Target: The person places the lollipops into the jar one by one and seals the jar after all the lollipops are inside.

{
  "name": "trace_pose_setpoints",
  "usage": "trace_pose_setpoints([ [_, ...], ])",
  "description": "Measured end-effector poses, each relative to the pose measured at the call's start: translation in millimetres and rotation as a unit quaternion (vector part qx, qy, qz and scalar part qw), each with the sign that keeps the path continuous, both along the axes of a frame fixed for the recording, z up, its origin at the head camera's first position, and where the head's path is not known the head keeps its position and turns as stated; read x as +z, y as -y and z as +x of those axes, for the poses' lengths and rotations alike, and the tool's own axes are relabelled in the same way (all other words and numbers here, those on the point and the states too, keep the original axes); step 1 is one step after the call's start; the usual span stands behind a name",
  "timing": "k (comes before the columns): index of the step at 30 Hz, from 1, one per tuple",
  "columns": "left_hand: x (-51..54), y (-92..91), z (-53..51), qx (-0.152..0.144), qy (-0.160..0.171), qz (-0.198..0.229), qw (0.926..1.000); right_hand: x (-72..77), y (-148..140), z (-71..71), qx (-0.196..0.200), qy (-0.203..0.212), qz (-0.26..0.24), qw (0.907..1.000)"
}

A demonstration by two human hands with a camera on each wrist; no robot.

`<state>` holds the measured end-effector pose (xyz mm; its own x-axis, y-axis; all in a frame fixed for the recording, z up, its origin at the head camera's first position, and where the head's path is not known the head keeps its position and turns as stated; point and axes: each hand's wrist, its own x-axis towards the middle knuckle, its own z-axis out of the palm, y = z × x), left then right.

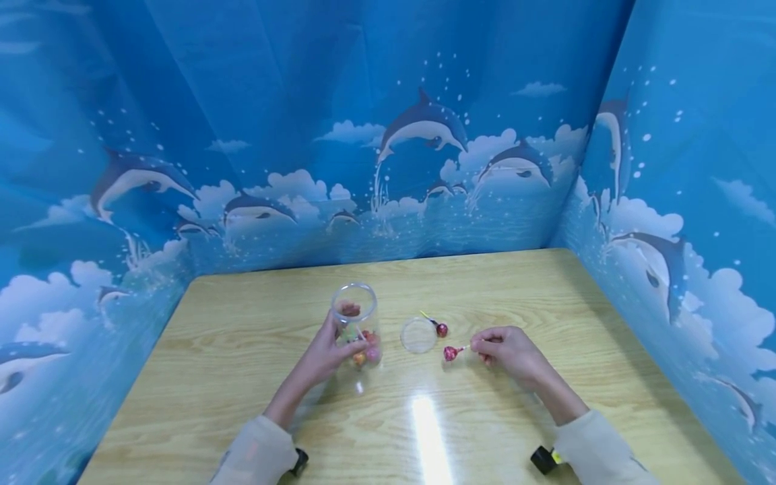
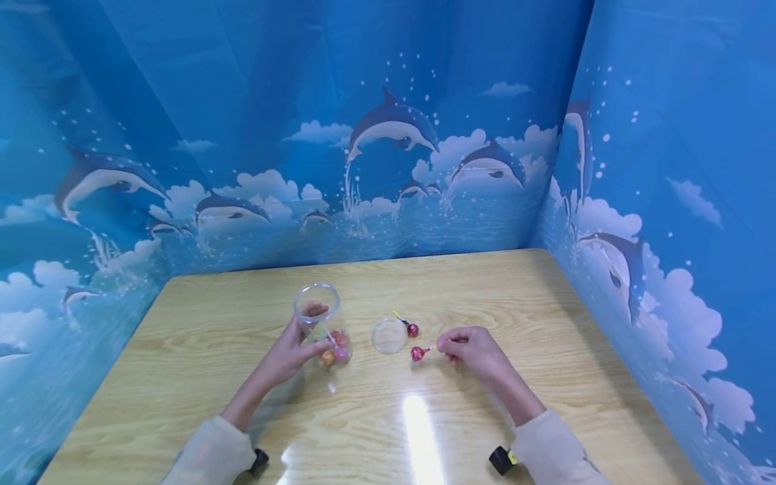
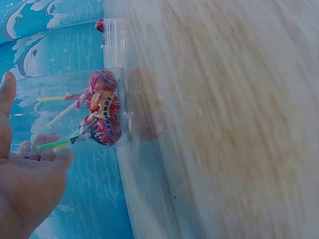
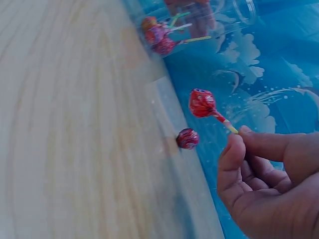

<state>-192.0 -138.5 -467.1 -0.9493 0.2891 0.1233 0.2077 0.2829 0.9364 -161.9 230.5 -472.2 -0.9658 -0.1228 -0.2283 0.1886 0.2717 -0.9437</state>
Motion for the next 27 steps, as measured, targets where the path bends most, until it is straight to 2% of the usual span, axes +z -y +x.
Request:
trace_pose_setpoints([
  [3, 0.3, 0.2, 0.2, -0.001, 0.000, 0.000, 1.0000, 7.6, -4, 0.9, -0.007, 0.004, -0.078, 0.9969],
  [6, 0.9, 0.4, 0.8, -0.002, -0.001, -0.001, 1.0000, 16.0, -6, 0.8, -0.015, 0.004, -0.148, 0.9888],
  [10, 1.1, 0.2, 0.6, 0.000, 0.000, -0.002, 1.0000, 28.9, -6, -1.4, -0.030, -0.002, -0.211, 0.9771],
  [18, 0.9, 0.5, 1.2, 0.001, 0.003, -0.001, 1.0000, 52.9, 4, -11.5, -0.053, -0.014, -0.238, 0.9697],
  [27, -0.1, 0.4, 0.0, -0.001, 0.007, 0.003, 1.0000, 76.3, 29, -24.6, -0.038, -0.028, -0.274, 0.9604],
])
